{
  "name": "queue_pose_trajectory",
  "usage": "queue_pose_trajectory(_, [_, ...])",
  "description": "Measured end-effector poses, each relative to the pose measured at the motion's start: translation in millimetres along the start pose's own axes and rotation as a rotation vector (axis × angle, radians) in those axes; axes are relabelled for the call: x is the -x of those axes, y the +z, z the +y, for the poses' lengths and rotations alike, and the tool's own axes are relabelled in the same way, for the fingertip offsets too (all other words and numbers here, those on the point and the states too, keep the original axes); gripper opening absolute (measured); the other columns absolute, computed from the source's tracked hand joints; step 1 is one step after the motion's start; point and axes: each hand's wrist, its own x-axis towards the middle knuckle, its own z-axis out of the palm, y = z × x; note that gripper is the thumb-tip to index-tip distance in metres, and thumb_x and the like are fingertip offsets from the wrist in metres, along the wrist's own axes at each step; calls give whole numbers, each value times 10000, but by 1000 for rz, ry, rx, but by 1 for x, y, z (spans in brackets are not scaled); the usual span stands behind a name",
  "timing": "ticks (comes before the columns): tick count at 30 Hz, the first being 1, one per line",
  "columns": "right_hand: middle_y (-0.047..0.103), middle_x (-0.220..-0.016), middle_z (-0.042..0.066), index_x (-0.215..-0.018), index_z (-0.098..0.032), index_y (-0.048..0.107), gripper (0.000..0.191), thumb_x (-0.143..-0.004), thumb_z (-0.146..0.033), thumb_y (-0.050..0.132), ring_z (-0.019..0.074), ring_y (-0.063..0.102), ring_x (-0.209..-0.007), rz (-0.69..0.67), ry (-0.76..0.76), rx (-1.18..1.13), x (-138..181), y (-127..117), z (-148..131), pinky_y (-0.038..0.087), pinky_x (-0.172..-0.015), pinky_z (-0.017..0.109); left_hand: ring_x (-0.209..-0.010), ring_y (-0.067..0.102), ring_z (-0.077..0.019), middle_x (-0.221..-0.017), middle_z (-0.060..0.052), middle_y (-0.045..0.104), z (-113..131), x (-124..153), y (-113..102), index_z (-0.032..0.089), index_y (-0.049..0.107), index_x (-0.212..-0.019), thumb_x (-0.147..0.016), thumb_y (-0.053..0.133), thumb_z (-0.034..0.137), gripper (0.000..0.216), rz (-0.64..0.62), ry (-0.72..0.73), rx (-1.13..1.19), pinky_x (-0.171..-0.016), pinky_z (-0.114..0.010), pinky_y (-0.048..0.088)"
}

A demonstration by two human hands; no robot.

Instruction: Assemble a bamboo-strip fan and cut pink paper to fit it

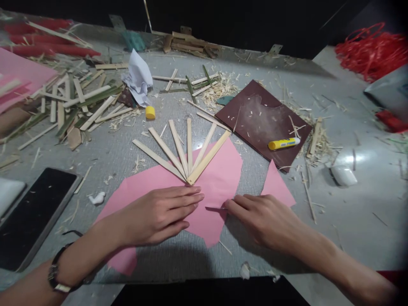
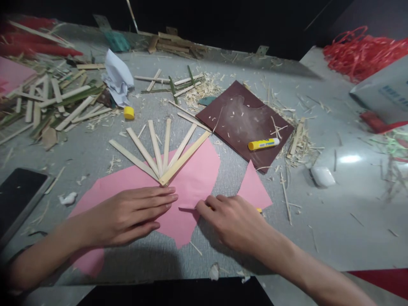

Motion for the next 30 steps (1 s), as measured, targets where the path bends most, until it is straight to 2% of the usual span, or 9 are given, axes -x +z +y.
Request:
queue_pose_trajectory(4, [714,-952,42,-1261,-188,596,410,-894,-22,518,221,678,-740,26,-3,25,0,2,-1,196,-590,362,-1522,483,-281,-1491,-189,643,1,0,-1,39,595,-1452,-1055,576,139,410,-8,5,13,-1253,-446,472])
queue_pose_trajectory(9, [710,-939,39,-1218,-189,592,372,-894,-25,513,219,666,-712,88,-24,66,0,2,-2,207,-585,362,-1536,457,-323,-1505,-211,624,2,0,-2,61,683,-1327,-1056,597,182,310,-36,19,29,-1268,-482,443])
queue_pose_trajectory(13, [689,-905,32,-1173,-180,591,348,-893,-5,481,208,655,-703,164,-61,79,5,-6,4,259,-596,354,-1547,439,-327,-1501,-225,622,0,-1,-2,61,680,-1328,-1057,601,206,316,-33,19,38,-1269,-495,438])
queue_pose_trajectory(16, [670,-871,36,-1088,-166,594,318,-864,17,463,200,645,-693,258,-29,115,13,-14,13,285,-610,347,-1569,402,-324,-1543,-241,576,2,1,-6,74,694,-1299,-1073,577,250,310,-41,41,12,-1270,-495,431])
queue_pose_trajectory(18, [682,-877,43,-1101,-160,597,329,-872,29,454,192,641,-680,272,-18,137,16,-20,19,290,-612,344,-1557,421,-335,-1565,-236,555,8,6,-10,92,710,-1261,-1075,569,276,298,-70,21,-59,-1250,-499,455])
queue_pose_trajectory(21, [730,-970,63,-1244,-157,581,423,-878,32,481,194,662,-722,216,-69,107,12,-32,20,318,-635,333,-1466,531,-358,-1542,-196,589,25,17,-9,143,719,-1241,-1051,599,303,276,-106,-87,-189,-1175,-536,528])
queue_pose_trajectory(23, [742,-1012,66,-1306,-161,563,477,-862,12,549,196,666,-744,132,-112,67,2,-42,18,318,-636,328,-1450,534,-382,-1559,-190,569,39,26,-1,179,698,-1305,-1011,659,326,331,-84,-177,-215,-1135,-583,544])
queue_pose_trajectory(27, [728,-919,45,-1182,-158,605,335,-878,-18,600,157,583,-645,-61,-189,46,-26,-58,17,242,-587,327,-1571,316,-471,-1724,-252,279,58,35,23,216,552,-1529,-924,787,464,695,-59,-293,-232,-1154,-718,446])
queue_pose_trajectory(30, [732,-898,38,-1150,-159,617,337,-881,26,535,141,553,-619,-118,-256,49,-42,-57,20,214,-584,329,-1604,233,-477,-1743,-272,196,61,35,36,220,497,-1582,-944,740,570,767,-39,-309,-237,-1182,-743,379])
